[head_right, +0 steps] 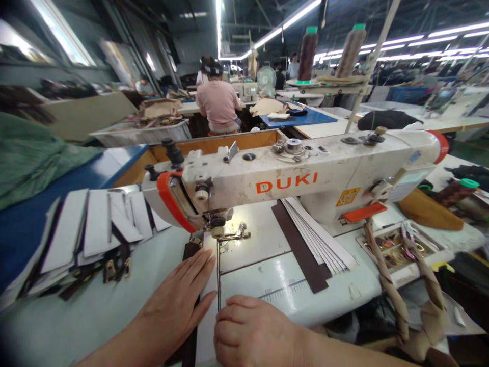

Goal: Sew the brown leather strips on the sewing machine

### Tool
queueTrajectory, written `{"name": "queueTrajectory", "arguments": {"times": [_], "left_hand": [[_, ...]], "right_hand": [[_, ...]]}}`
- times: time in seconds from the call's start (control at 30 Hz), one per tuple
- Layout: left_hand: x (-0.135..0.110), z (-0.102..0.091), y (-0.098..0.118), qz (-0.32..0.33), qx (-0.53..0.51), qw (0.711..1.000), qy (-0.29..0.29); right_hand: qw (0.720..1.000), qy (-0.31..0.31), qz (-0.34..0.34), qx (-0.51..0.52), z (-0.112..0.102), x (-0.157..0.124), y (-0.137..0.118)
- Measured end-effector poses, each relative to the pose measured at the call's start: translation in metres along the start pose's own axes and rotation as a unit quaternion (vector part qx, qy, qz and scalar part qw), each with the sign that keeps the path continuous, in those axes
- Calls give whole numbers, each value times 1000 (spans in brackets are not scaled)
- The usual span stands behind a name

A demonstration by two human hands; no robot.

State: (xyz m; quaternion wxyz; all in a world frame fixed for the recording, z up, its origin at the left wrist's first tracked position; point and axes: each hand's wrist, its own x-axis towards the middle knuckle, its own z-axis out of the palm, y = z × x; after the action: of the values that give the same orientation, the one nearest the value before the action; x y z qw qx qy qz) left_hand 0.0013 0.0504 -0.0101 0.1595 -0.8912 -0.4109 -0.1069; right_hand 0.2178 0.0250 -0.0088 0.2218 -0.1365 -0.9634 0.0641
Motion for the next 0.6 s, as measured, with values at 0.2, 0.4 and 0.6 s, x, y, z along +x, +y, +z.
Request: {"name": "queueTrajectory", "arguments": {"times": [0.2,0.4,0.6], "left_hand": [[-1,2,1,-2,-10,1000,-5],[0,-1,3,-12,-48,999,17],[-12,-13,13,7,-92,993,69]], "right_hand": [[1000,-5,8,13,-2,0,-2],[999,-20,18,19,-7,1,-4],[1000,-22,19,9,-6,1,-6]]}}
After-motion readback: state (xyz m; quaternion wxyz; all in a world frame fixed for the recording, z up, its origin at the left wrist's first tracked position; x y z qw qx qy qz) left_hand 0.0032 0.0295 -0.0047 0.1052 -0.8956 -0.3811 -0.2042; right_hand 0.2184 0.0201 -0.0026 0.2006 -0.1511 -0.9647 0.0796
